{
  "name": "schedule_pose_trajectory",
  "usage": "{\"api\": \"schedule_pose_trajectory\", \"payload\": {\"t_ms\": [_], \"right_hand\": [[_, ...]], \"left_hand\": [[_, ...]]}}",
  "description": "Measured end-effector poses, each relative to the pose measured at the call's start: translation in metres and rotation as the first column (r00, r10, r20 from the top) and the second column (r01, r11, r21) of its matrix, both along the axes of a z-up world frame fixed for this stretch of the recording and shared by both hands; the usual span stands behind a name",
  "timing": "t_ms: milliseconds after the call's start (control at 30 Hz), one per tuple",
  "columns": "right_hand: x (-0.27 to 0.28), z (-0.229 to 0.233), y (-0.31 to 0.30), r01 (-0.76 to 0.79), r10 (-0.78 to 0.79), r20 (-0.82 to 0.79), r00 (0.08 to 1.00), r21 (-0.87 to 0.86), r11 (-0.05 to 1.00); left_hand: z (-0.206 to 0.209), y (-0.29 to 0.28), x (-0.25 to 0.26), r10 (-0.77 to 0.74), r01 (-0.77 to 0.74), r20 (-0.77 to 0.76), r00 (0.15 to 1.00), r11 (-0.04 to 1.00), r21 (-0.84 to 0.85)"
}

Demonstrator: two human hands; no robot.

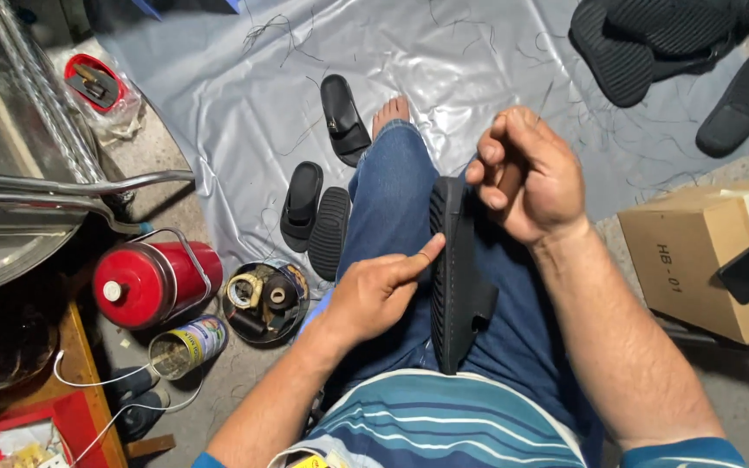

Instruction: Hand-sewing the sole of a black sandal using a needle and thread while sitting on a chair.

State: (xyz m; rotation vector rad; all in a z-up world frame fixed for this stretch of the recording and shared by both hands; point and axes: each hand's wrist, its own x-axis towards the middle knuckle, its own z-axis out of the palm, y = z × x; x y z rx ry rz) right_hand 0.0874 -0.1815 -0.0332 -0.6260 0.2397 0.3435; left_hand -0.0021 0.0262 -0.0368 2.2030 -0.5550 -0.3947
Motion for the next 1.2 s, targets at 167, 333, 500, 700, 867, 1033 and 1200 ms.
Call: {"api": "schedule_pose_trajectory", "payload": {"t_ms": [167,333,500,700,867,1033,1200], "right_hand": [[-0.003,-0.001,-0.01,0.104,-0.111,-0.042,0.993,-0.141,0.984],[-0.049,0.012,-0.09,-0.051,0.076,0.029,0.997,-0.514,0.856],[-0.067,0.02,-0.118,-0.189,0.14,-0.221,0.965,-0.959,-0.211],[-0.064,0.053,-0.062,0.263,0.783,0.137,0.606,-0.964,-0.035],[-0.051,0.043,-0.041,0.42,0.927,0.021,0.375,-0.895,-0.15],[-0.045,0.042,-0.04,0.431,0.937,0.015,0.35,-0.89,-0.147],[-0.044,0.044,-0.038,0.417,0.939,0.012,0.345,-0.898,-0.142]], "left_hand": [[0.031,0.009,0.014,-0.112,0.03,-0.399,0.91,0.978,-0.206],[0.019,0.074,0.016,0.301,-0.513,-0.602,0.739,0.832,-0.213],[0.0,0.091,0.017,0.756,-0.692,-0.023,0.655,0.611,0.383],[0.023,-0.004,0.009,0.226,-0.181,0.262,0.938,0.966,-0.186],[0.017,-0.03,-0.012,0.337,-0.298,0.12,0.934,0.919,-0.256],[0.011,-0.033,-0.016,0.414,-0.336,0.214,0.885,0.885,-0.321],[0.006,-0.036,-0.019,0.441,-0.361,0.204,0.874,0.87,-0.334]]}}
